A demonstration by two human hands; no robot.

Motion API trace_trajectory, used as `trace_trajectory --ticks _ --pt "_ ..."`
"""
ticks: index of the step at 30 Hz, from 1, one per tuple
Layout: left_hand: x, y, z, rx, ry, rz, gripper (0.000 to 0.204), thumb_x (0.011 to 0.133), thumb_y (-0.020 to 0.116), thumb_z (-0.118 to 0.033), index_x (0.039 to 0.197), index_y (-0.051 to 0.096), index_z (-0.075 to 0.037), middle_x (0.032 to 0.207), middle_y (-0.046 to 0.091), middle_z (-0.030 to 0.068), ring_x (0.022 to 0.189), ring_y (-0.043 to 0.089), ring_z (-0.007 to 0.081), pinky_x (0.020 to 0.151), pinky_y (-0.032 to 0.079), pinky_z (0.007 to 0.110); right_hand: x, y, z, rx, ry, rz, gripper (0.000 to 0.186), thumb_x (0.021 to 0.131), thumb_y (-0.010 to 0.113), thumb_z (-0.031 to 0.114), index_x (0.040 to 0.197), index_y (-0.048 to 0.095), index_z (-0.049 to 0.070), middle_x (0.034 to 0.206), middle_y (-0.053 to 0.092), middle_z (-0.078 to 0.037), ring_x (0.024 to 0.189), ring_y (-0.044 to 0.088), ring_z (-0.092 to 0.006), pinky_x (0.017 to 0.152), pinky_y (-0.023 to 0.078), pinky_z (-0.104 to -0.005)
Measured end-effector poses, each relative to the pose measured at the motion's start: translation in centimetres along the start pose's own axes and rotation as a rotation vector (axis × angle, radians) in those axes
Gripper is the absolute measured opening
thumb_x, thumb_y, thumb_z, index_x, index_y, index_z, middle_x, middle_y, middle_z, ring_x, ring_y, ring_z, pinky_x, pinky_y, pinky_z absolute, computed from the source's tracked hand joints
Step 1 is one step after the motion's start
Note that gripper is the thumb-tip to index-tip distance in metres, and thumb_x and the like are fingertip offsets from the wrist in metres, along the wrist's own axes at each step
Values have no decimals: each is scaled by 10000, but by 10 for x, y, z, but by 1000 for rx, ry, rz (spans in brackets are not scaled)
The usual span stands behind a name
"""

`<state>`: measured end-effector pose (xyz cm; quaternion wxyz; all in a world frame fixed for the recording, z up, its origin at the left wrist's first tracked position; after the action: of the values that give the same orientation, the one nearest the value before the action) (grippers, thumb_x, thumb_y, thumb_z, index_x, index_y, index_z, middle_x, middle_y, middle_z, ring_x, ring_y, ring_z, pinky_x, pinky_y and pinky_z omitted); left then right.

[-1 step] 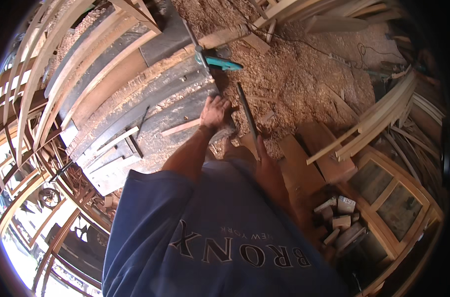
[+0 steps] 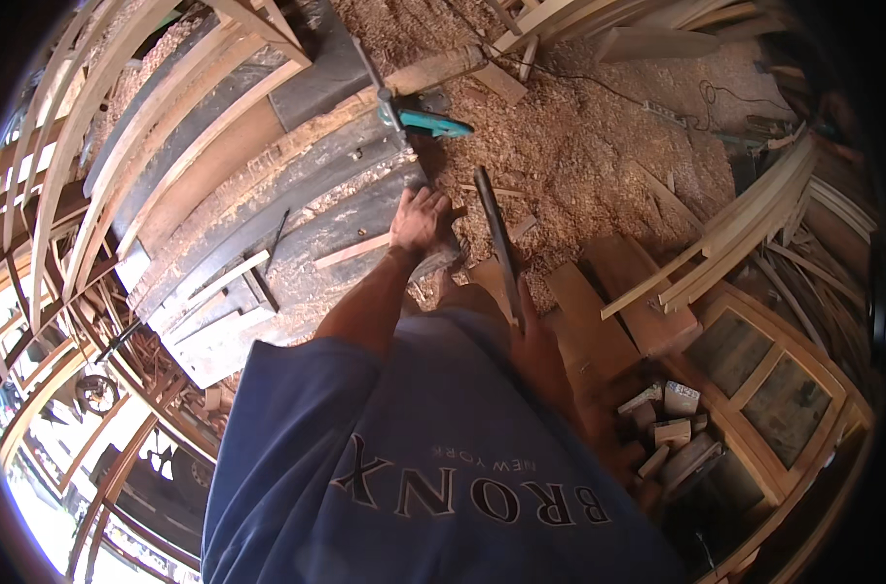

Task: The person uses a hand saw to cut small wooden strips clamped to a workbench. They repeatedly position the wood, saw through it, and remove the cut pieces. The person also briefly marks a wooden frame with a pencil before resuming cutting.

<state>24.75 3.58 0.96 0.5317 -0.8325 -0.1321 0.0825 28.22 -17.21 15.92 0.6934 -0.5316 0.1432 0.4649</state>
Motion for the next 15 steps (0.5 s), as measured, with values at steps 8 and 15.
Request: trace_trajectory --ticks 8,15 --pt "5 -21 -11 -36 53 -79 439 807 631 -302 1243 629 -359 1000 589 7 1001 535 217 886 367 414 -48 44 -156 490 391 -175 545 963 554 223 1450 399 34 763 605 -188 728 649 -314 701 508 -425" --pt "-7 -2 -8 47 38 88 536 792 665 -233 1322 601 -291 1198 571 53 1168 486 243 1010 325 437 -41 51 -118 333 -40 -505 471 911 643 204 1295 527 -41 863 632 -155 778 632 -243 733 509 -364"
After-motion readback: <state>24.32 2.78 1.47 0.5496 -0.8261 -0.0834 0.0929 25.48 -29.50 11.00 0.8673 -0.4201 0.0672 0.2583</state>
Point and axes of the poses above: each hand's wrist, its own x-axis towards the middle knuckle, its own y-axis out of the palm, z = x × y, the point moved 7 cm from there along x, towards the middle knuckle
